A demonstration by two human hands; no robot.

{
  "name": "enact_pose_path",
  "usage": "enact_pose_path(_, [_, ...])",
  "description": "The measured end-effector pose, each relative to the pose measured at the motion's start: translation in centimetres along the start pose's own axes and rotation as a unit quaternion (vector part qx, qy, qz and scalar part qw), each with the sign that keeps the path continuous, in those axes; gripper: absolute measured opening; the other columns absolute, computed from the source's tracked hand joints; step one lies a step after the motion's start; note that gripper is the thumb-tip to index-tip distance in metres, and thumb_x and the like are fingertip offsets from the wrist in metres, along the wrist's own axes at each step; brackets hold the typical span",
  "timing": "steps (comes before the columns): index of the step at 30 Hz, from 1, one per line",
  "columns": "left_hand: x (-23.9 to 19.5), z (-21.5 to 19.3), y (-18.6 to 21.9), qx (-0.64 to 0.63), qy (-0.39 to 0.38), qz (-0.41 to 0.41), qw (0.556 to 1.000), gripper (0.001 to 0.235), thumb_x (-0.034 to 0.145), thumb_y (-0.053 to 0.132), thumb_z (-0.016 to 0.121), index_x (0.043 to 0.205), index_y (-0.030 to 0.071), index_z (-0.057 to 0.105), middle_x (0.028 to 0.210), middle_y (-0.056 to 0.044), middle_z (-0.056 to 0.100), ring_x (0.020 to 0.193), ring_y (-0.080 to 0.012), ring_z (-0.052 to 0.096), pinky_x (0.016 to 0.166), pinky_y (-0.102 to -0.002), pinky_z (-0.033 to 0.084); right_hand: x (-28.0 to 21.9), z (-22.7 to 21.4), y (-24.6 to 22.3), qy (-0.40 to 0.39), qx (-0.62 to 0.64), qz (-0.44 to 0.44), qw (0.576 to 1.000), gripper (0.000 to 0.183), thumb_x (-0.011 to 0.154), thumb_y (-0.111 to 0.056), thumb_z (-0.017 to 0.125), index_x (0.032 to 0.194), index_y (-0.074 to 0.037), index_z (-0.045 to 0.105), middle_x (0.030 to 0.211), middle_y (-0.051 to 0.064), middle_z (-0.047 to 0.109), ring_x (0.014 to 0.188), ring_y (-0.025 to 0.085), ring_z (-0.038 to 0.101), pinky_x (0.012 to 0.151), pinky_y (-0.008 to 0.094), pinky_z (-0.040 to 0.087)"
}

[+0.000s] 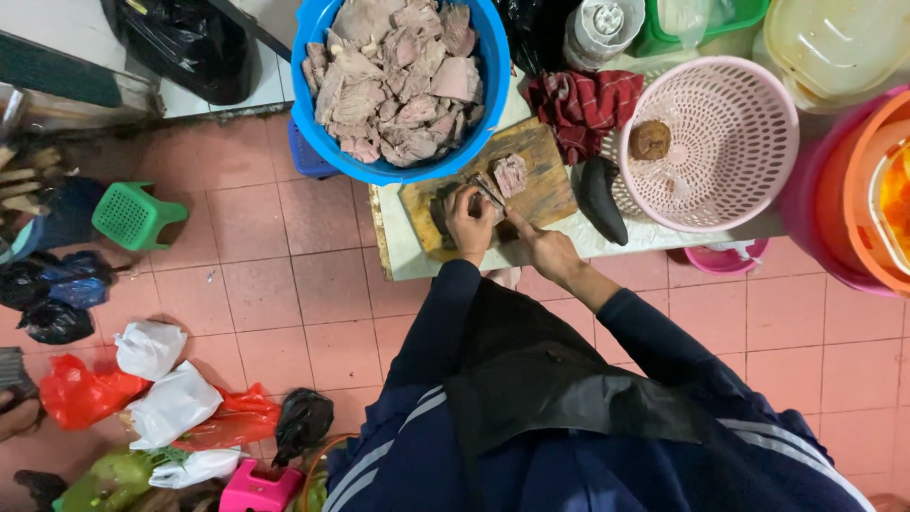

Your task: Slicing cooked meat on a wooden cutting board using a knife.

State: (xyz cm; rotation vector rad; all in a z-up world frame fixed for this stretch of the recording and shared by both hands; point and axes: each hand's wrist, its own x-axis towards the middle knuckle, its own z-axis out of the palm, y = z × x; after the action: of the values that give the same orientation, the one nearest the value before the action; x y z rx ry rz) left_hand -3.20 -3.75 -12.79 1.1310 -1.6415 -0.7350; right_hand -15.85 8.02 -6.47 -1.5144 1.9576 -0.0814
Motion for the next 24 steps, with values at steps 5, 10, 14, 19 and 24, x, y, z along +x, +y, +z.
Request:
enact_pose_path(5, [-0.2, 0.5, -0.6, 0.033, 0.023, 0.042, 0.998, 0.02, 0.081, 0.015, 0.07, 0.102, 0.015, 0.068, 0.1, -0.006, 0.065, 0.087, -0.0312, 0.063, 0.071, -0.04, 0.054, 4.1, 0.3, 0.0, 0.004, 0.023, -0.018, 1.0, 0.059, 0.104, -0.029, 0.039, 0.16, -0.039, 0.023, 0.108, 0.019, 0.073, 0.098, 0.046, 0.07, 0.09, 0.059, 0.056])
enact_pose_path(10, [-0.6, 2.0, -2.6, 0.062, 0.048, 0.089, 0.993, 0.019, 0.08, 0.017, 0.069, 0.099, 0.017, 0.068, 0.1, -0.004, 0.063, 0.086, -0.0289, 0.063, 0.077, -0.039, 0.053, 2.6, -1.9, -0.7, 0.008, 0.041, -0.032, 0.999, 0.064, 0.102, -0.025, 0.042, 0.161, -0.038, 0.021, 0.104, 0.026, 0.073, 0.1, 0.048, 0.069, 0.093, 0.061, 0.054])
enact_pose_path(14, [-1.0, 1.5, -3.0, 0.065, 0.062, 0.088, 0.992, 0.02, 0.078, 0.018, 0.069, 0.098, 0.017, 0.068, 0.099, -0.004, 0.062, 0.084, -0.0279, 0.062, 0.076, -0.037, 0.052, -2.0, -0.9, 0.2, 0.001, 0.028, 0.013, 1.0, 0.045, 0.106, -0.037, 0.039, 0.151, -0.032, 0.042, 0.103, 0.023, 0.075, 0.098, 0.045, 0.071, 0.091, 0.057, 0.057])
enact_pose_path(19, [-1.9, 1.4, -3.7, 0.022, 0.05, 0.036, 0.998, 0.035, 0.071, 0.016, 0.074, 0.105, 0.013, 0.068, 0.102, -0.009, 0.068, 0.089, -0.0326, 0.068, 0.078, -0.039, 0.055, -4.3, 1.1, 2.5, -0.038, 0.041, 0.055, 0.997, 0.058, 0.105, -0.036, 0.039, 0.159, -0.047, 0.023, 0.105, 0.026, 0.074, 0.103, 0.045, 0.07, 0.097, 0.056, 0.055])
enact_pose_path(24, [-2.5, -0.7, -1.0, 0.079, 0.042, 0.057, 0.994, 0.029, 0.075, 0.018, 0.08, 0.102, 0.015, 0.071, 0.12, -0.005, 0.065, 0.097, -0.03, 0.066, 0.083, -0.045, 0.057, -0.6, 2.5, 2.2, -0.019, 0.113, 0.06, 0.992, 0.056, 0.106, -0.041, 0.044, 0.158, -0.048, 0.025, 0.113, 0.027, 0.072, 0.109, 0.047, 0.067, 0.101, 0.056, 0.053])
